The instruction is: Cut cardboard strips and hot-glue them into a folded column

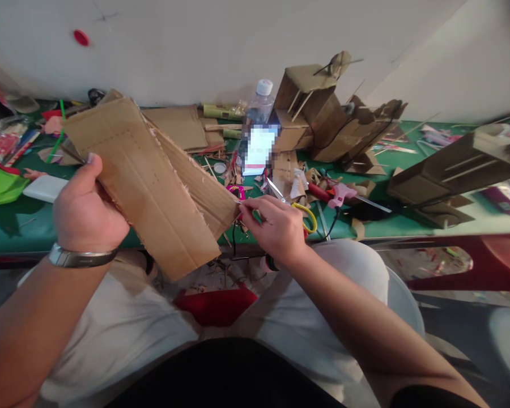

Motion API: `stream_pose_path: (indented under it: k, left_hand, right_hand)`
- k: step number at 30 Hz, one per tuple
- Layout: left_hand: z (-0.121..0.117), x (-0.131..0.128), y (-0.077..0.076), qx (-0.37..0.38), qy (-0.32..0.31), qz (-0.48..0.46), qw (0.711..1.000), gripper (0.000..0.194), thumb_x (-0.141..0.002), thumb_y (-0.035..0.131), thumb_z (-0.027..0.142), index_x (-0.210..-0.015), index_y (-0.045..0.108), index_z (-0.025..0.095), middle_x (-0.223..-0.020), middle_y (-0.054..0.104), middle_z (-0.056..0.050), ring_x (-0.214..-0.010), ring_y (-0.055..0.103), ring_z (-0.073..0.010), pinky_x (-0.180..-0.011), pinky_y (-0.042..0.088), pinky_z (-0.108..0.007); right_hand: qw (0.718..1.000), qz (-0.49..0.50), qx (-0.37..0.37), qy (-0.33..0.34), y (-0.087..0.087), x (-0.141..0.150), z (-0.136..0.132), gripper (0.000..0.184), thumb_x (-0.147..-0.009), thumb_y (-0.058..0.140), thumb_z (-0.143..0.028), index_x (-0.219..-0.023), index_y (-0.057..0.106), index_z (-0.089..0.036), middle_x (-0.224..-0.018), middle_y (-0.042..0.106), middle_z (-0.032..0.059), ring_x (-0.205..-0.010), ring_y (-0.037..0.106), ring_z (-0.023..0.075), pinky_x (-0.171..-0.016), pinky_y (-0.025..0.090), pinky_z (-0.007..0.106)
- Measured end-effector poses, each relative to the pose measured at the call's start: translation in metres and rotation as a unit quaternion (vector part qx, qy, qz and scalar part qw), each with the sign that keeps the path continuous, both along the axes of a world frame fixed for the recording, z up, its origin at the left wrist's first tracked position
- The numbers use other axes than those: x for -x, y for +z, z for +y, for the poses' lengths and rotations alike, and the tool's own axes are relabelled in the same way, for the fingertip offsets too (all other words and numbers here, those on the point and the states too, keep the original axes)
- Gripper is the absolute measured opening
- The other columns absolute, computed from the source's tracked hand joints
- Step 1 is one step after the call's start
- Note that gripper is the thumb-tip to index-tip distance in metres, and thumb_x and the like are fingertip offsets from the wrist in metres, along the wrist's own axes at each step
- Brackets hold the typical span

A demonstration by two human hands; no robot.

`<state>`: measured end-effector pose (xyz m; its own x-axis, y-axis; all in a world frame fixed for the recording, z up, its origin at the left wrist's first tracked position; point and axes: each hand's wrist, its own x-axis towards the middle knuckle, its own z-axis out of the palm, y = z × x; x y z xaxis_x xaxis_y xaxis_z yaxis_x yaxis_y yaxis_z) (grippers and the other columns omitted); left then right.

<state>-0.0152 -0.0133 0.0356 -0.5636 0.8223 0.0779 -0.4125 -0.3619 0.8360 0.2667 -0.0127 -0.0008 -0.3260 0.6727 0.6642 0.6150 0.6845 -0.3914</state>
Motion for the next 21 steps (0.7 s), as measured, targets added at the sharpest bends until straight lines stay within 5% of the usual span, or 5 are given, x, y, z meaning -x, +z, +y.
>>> stream_pose_path:
  k: [7, 11, 14, 17, 21]
  left_hand:
    - [0.002, -0.003, 0.001, 0.022, 0.021, -0.039, 0.999, 0.02, -0.097, 0.056, 0.013, -0.105, 0.074, 0.014, -0.127, 0.078, -0.004, -0.14, 0.059, -0.0229, -0.119, 0.048, -0.038]
    - [0.002, -0.002, 0.001, 0.01, 0.036, -0.044, 0.998, 0.016, -0.095, 0.058, 0.013, -0.1, 0.074, 0.014, -0.118, 0.08, -0.004, -0.131, 0.065, -0.0222, -0.117, 0.05, -0.039]
    - [0.001, -0.003, 0.0, -0.008, 0.022, -0.034, 0.999, 0.014, -0.093, 0.062, 0.013, -0.099, 0.075, 0.014, -0.117, 0.08, -0.003, -0.13, 0.065, -0.0222, -0.117, 0.05, -0.038]
    - [0.0, -0.007, 0.0, 0.003, 0.013, -0.03, 0.999, 0.014, -0.091, 0.064, 0.012, -0.099, 0.075, 0.015, -0.117, 0.08, -0.004, -0.131, 0.064, -0.0228, -0.119, 0.048, -0.04]
    - [-0.002, -0.01, -0.005, 0.027, 0.022, -0.036, 0.999, 0.005, -0.088, 0.07, 0.016, -0.089, 0.075, 0.016, -0.108, 0.081, -0.002, -0.127, 0.066, -0.0229, -0.117, 0.05, -0.04]
  right_hand:
    - [0.999, -0.023, 0.017, -0.043, 0.002, -0.006, 0.006, 0.013, -0.102, 0.055, -0.022, -0.097, 0.067, -0.019, -0.092, 0.074, 0.0082, -0.08, 0.069, 0.0184, -0.07, 0.054, 0.031]
    - [0.966, 0.152, 0.209, -0.012, 0.005, -0.01, 0.018, 0.015, -0.1, 0.054, -0.03, -0.087, 0.056, -0.022, -0.075, 0.061, 0.0015, -0.057, 0.052, 0.013, -0.055, 0.044, 0.028]
    - [0.813, 0.361, 0.452, 0.065, 0.009, -0.013, 0.027, 0.017, -0.096, 0.052, -0.034, -0.083, 0.048, -0.024, -0.066, 0.05, -0.0044, -0.043, 0.027, 0.0084, -0.041, 0.026, 0.024]
    - [0.65, 0.486, 0.572, 0.116, 0.014, -0.015, 0.031, 0.014, -0.089, 0.049, -0.028, -0.078, 0.042, -0.024, -0.062, 0.043, -0.0063, -0.042, 0.021, 0.0086, -0.039, 0.019, 0.023]
    - [0.559, 0.557, 0.605, 0.104, 0.018, -0.015, 0.032, 0.034, -0.099, 0.044, -0.035, -0.069, 0.033, -0.024, -0.057, 0.037, -0.0059, -0.043, 0.026, 0.0089, -0.039, 0.02, 0.021]
